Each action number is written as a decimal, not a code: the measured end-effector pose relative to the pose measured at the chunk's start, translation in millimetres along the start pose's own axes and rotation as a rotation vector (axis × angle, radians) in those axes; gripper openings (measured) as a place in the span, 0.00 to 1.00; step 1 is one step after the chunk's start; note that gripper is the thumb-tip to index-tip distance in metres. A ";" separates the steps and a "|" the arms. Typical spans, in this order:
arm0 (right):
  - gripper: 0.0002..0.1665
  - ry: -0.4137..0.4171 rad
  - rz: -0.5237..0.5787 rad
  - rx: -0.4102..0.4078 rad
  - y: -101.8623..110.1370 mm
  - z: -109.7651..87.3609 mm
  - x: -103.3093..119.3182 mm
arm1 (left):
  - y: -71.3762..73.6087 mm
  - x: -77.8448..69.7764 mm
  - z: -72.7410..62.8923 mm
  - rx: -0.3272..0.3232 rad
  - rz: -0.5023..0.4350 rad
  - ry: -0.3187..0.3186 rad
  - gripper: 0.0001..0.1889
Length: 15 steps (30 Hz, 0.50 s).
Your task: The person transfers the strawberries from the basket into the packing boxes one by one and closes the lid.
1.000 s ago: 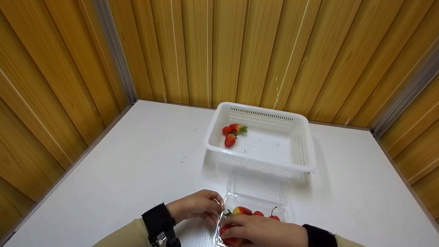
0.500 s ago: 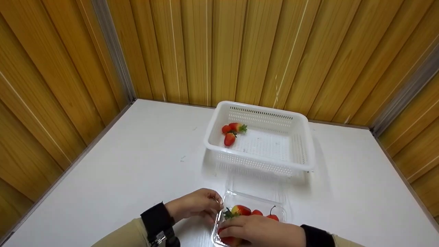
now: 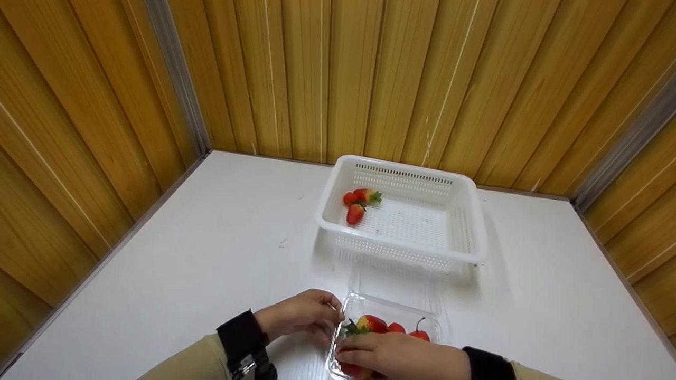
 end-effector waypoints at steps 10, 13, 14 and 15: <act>0.34 -0.023 -0.102 0.038 13.9 -7.3 5.2 | -0.9 -0.3 -0.5 0.015 -0.017 -0.012 0.03; 0.35 -0.032 -0.105 0.052 21.8 -11.5 6.1 | -1.2 -0.2 -1.2 0.018 -0.015 -0.006 0.02; 0.35 -0.044 -0.082 0.069 24.9 -12.9 6.1 | -0.9 -0.3 -1.5 0.018 -0.012 0.000 0.02; 0.35 -0.054 -0.066 0.085 27.8 -14.3 6.1 | -0.3 -0.7 -2.0 0.017 -0.004 0.009 0.01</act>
Point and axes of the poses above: each hand's wrist, its own z-axis towards the middle knuckle, its own y-axis out of the back of the hand, x = y × z, the point moved 2 cm from there along z, towards the middle knuckle, and after that the axes turned 4 degrees about -z, right-handed, at the moved point
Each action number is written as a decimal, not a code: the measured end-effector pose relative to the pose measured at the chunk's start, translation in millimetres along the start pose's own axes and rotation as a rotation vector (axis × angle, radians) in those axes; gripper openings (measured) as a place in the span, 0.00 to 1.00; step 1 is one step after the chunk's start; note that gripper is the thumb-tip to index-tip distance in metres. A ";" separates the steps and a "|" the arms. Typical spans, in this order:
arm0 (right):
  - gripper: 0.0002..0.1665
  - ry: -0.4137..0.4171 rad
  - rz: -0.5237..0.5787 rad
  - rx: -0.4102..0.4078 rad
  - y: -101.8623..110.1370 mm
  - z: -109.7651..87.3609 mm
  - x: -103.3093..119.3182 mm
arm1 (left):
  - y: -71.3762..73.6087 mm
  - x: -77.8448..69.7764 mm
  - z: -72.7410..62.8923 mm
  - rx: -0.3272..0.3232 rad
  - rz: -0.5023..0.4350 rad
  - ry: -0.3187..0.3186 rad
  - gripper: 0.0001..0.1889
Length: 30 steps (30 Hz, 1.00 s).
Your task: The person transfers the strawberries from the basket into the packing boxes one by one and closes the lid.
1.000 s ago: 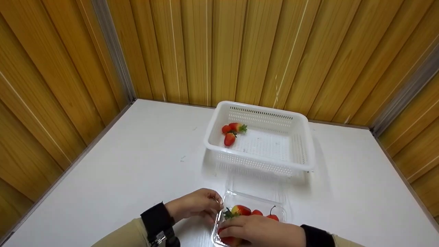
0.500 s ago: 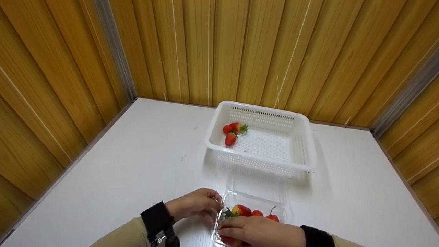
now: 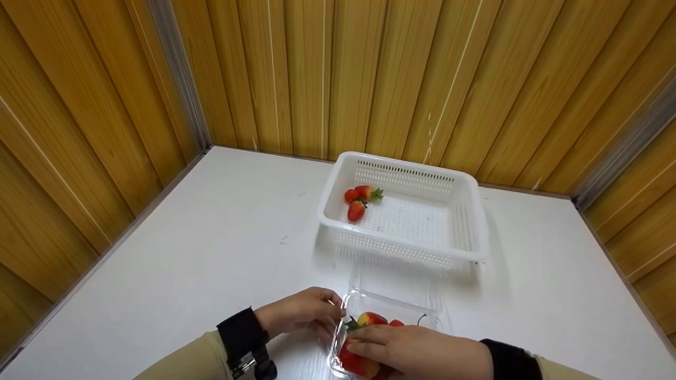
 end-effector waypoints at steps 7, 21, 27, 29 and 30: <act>0.34 -0.055 0.072 -0.032 23.5 -4.4 -11.2 | 12.1 -12.1 -8.4 -0.122 0.091 0.020 0.18; 0.20 -0.225 -0.090 -0.383 95.3 1.5 -107.8 | 52.3 -66.3 -2.6 -0.347 0.105 -0.097 0.24; 0.18 -0.425 -0.048 -0.325 112.9 7.4 -153.5 | 70.4 -76.8 12.3 -0.392 0.045 -0.120 0.27; 0.17 -0.471 -0.033 -0.310 114.5 7.8 -165.7 | 73.8 -79.1 16.3 -0.383 0.010 -0.129 0.28; 0.18 -0.490 -0.027 -0.306 114.6 7.9 -171.7 | 75.0 -80.8 18.3 -0.378 -0.005 -0.132 0.29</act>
Point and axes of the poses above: each hand's wrist, its own z-axis towards the middle knuckle, its own y-axis out of the back of the hand, x = y × z, the point moved 2 cm from there along z, towards the middle knuckle, and after that the axes turned 4 degrees about -z, right-handed, at the moved point
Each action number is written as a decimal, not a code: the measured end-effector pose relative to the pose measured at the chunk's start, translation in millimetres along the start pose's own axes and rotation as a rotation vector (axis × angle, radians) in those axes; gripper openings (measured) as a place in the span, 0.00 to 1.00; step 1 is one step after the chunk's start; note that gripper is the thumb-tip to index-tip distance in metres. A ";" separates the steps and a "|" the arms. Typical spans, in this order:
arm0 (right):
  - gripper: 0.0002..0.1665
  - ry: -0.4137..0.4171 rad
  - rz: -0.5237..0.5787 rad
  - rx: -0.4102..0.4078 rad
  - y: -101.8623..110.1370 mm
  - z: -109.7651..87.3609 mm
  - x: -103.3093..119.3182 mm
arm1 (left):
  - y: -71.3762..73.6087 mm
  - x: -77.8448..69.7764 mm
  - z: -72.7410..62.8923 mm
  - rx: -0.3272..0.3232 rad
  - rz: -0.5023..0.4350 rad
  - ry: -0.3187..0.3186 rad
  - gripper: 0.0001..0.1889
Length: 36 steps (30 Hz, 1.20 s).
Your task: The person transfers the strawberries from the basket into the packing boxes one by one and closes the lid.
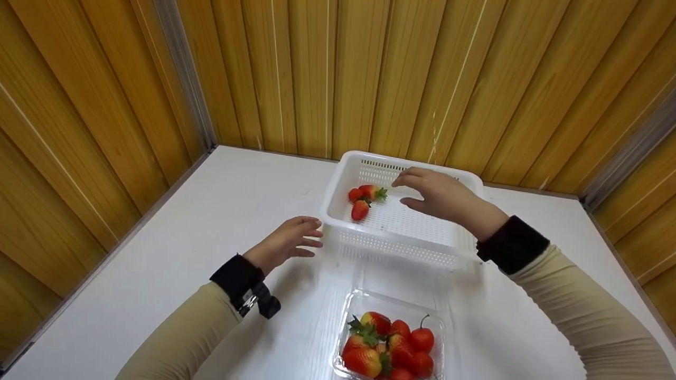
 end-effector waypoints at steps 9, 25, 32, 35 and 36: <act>0.18 -0.119 -0.010 0.014 -8.4 33.2 -44.0 | -6.4 -10.8 24.0 -0.051 -0.099 0.045 0.28; 0.19 -0.201 -0.056 0.047 -70.3 68.6 -60.5 | -15.6 4.3 51.0 -0.091 -0.400 0.032 0.04; 0.19 -0.244 -0.059 0.121 -95.3 66.4 -64.5 | -16.9 11.5 52.9 -0.092 -0.435 0.033 0.03; 0.19 -0.244 -0.041 0.129 -103.7 66.0 -64.3 | -16.9 13.0 52.7 -0.095 -0.439 0.026 0.03; 0.19 -0.243 -0.032 0.134 -106.5 65.8 -63.7 | -17.3 13.1 52.2 -0.096 -0.439 0.026 0.03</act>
Point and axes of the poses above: each hand's wrist, its own z-axis towards the middle knuckle, its own y-axis out of the back of the hand, x = y × z, the point moved 2 cm from there along z, towards the middle knuckle, and after that the axes turned 4 degrees about -z, right-handed, at the moved point
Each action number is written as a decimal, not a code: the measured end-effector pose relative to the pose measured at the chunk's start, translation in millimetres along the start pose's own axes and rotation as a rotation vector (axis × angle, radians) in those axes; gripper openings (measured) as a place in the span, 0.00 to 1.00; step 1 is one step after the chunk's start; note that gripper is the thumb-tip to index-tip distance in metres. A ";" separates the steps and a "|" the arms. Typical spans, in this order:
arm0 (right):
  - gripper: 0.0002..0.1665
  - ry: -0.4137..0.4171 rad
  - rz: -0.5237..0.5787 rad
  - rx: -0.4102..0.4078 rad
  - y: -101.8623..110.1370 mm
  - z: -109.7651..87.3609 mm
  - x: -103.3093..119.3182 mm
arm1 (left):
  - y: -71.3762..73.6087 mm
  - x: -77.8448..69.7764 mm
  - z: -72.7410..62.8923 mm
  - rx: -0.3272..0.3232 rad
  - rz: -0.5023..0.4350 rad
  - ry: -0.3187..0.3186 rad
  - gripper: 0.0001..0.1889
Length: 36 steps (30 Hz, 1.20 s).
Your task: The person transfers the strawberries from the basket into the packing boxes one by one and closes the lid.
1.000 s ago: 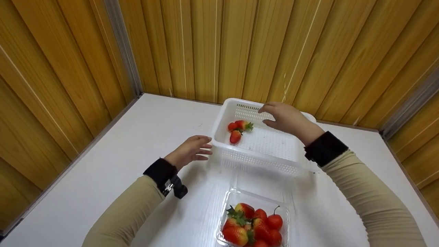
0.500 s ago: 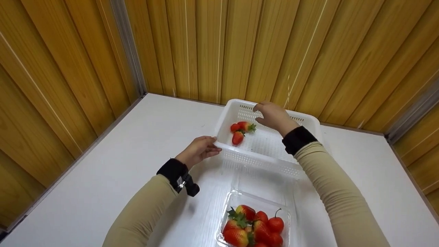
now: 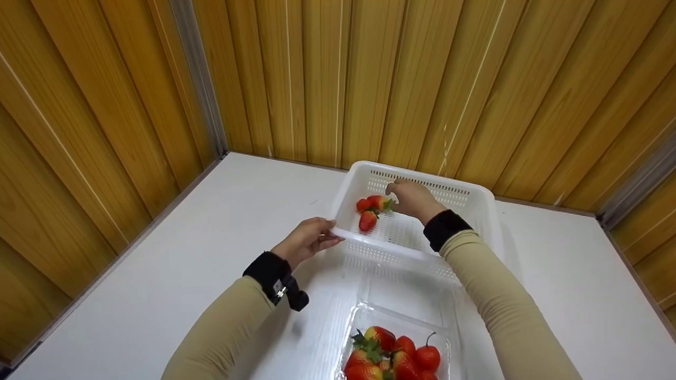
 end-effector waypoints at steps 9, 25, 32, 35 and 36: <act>0.25 -0.029 0.042 0.157 -15.2 5.1 9.4 | -1.2 -0.8 -5.7 -0.009 0.012 0.013 0.04; 0.33 0.111 0.039 0.291 -32.9 5.6 26.5 | 1.2 2.5 -10.2 0.004 0.012 -0.001 0.03; 0.33 0.136 0.043 0.305 -41.4 3.9 33.0 | 2.3 8.5 -9.0 0.006 0.016 0.006 0.04; 0.31 0.171 0.023 0.297 -42.7 3.6 35.1 | 2.0 9.0 -9.5 0.005 0.017 0.011 0.03; 0.30 0.179 0.012 0.294 -43.3 4.1 35.3 | 1.9 8.7 -9.4 0.008 0.020 0.011 0.04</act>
Point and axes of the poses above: each hand's wrist, its own z-axis towards the middle knuckle, its own y-axis out of the back of the hand, x = y × z, the point moved 2 cm from there along z, towards the middle knuckle, and after that the axes turned 4 degrees about -z, right-handed, at the moved point
